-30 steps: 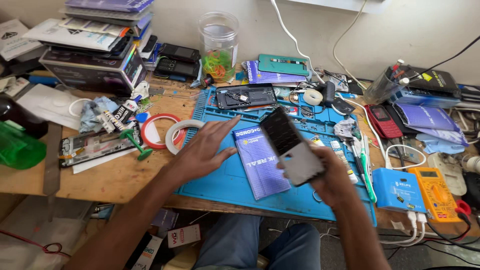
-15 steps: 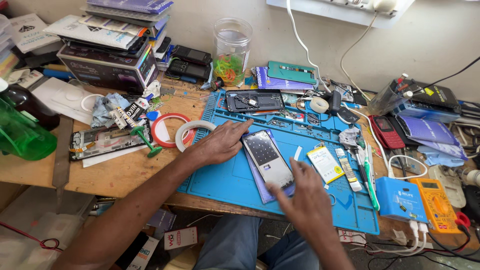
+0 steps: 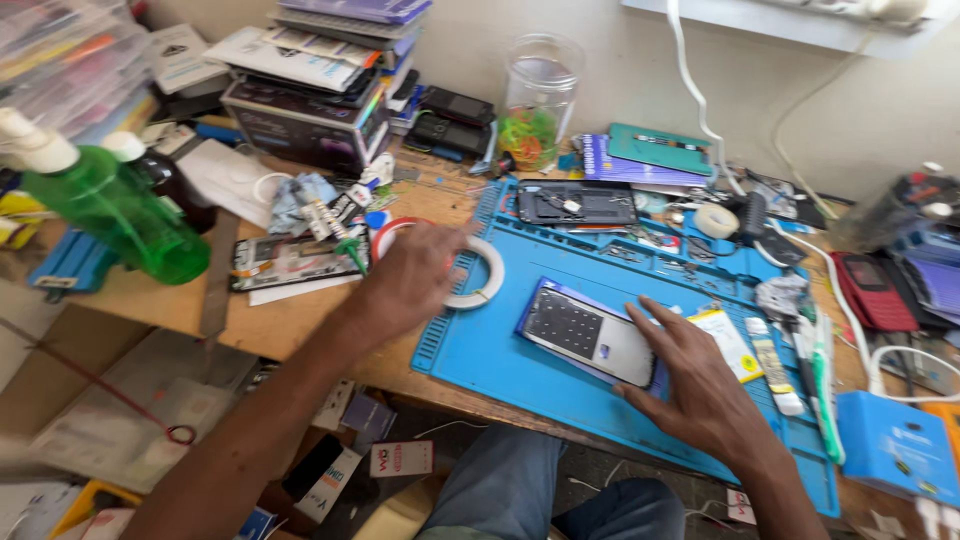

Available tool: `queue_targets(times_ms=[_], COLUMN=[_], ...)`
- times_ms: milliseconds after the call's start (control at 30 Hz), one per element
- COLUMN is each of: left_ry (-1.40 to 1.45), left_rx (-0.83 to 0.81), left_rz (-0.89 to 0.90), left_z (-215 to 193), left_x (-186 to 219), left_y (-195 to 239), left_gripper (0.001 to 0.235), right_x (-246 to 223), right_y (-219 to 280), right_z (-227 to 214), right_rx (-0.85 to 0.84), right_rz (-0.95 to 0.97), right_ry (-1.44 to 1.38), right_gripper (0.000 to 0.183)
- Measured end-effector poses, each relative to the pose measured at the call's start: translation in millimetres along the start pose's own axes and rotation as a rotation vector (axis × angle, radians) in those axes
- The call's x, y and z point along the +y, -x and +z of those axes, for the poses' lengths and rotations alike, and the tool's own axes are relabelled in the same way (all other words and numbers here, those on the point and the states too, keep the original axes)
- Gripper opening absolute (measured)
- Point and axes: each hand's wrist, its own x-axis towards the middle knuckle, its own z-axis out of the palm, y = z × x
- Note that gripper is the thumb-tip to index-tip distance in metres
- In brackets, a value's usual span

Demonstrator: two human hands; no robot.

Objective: The person applies adhesive tape to the edges of a teal smartphone back panel, then switches to a silver feature phone and applies red adhesive tape along its perimeter. The person uses scissors to trim the tape and continues applying tape to the feature phone's edges.

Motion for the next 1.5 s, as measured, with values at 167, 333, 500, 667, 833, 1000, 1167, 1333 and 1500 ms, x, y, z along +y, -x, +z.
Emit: queue_targets(times_ms=[167, 333, 500, 667, 833, 1000, 1167, 1333, 1500], left_ry=[-0.125, -0.259, -0.319, -0.321, 0.567, 1.227, 1.500, 1.468, 1.319], left_rx=[-0.157, -0.277, -0.278, -0.273, 0.012, 0.107, -0.012, 0.081, 0.249], left_rz=[-0.118, -0.162, -0.144, -0.213, -0.377, -0.338, -0.261, -0.234, -0.181], left_z=[-42, -33, -18, -20, -58, -32, 31, 65, 85], left_x=[-45, -50, -52, -76, -110, -70, 7, 62, 52], left_y=[24, 36, 37, 17, 1, -10, -41, -85, -89], left_gripper=[0.044, 0.027, 0.016, 0.014, 0.024, 0.025, 0.024, 0.021, 0.018], right_x=[-9, 6, 13, 13, 14, -1, -19, -16, -8], right_y=[27, 38, 40, 46, 37, 14, -41, -75, -80], right_z=[37, 58, 61, 61, 62, 42, 7, -26, -20], right_rx=[0.315, 0.480, 0.412, 0.387, 0.512, 0.528, 0.486, 0.361, 0.305], right_rz=[0.066, 0.143, 0.149, 0.193, 0.135, 0.113, 0.153, 0.239, 0.201], right_ry=[0.008, 0.015, 0.037, 0.023, -0.063, -0.221, -0.676, -0.932, -0.960], right_gripper=[0.076, 0.067, 0.069, 0.068, 0.064, 0.058, 0.050, 0.036, 0.035])
